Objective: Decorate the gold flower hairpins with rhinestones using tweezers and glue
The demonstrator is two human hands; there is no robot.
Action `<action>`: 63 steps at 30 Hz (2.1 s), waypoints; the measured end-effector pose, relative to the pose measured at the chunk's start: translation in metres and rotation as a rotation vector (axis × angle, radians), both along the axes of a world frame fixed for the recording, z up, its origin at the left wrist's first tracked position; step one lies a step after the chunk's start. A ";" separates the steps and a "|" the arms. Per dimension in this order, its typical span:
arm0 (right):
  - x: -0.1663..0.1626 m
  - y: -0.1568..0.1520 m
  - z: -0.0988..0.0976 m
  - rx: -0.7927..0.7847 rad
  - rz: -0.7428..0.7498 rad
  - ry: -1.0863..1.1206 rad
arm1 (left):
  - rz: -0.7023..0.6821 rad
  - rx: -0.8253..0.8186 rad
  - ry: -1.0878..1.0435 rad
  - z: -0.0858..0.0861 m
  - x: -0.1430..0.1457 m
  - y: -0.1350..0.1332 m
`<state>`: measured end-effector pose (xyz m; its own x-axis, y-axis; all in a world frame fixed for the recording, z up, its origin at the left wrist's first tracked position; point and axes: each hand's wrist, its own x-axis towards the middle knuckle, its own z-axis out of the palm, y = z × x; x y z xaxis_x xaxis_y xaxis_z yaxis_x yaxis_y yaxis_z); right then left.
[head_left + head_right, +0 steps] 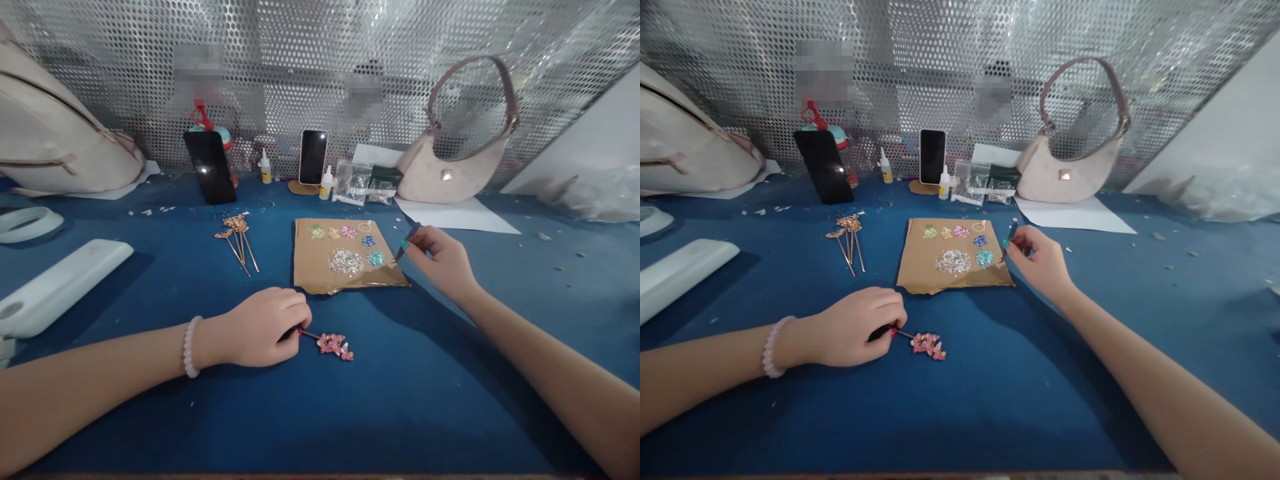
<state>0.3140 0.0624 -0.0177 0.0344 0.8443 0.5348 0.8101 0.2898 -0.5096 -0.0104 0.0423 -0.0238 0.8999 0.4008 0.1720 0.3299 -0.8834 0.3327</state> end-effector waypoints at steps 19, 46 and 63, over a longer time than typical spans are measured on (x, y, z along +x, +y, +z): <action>0.004 0.001 0.004 -0.043 0.100 -0.198 | 0.002 -0.025 -0.001 0.001 0.000 -0.001; 0.005 0.010 -0.019 -0.133 0.135 0.193 | -0.004 0.034 0.026 0.003 0.000 -0.002; -0.050 -0.019 -0.014 -0.172 0.144 0.211 | -0.065 -0.074 -0.012 0.000 0.001 0.003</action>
<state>0.2641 0.0431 -0.0316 0.0031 0.9259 0.3777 0.6377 0.2891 -0.7140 -0.0093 0.0457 -0.0234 0.9227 0.3532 0.1546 0.2680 -0.8757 0.4016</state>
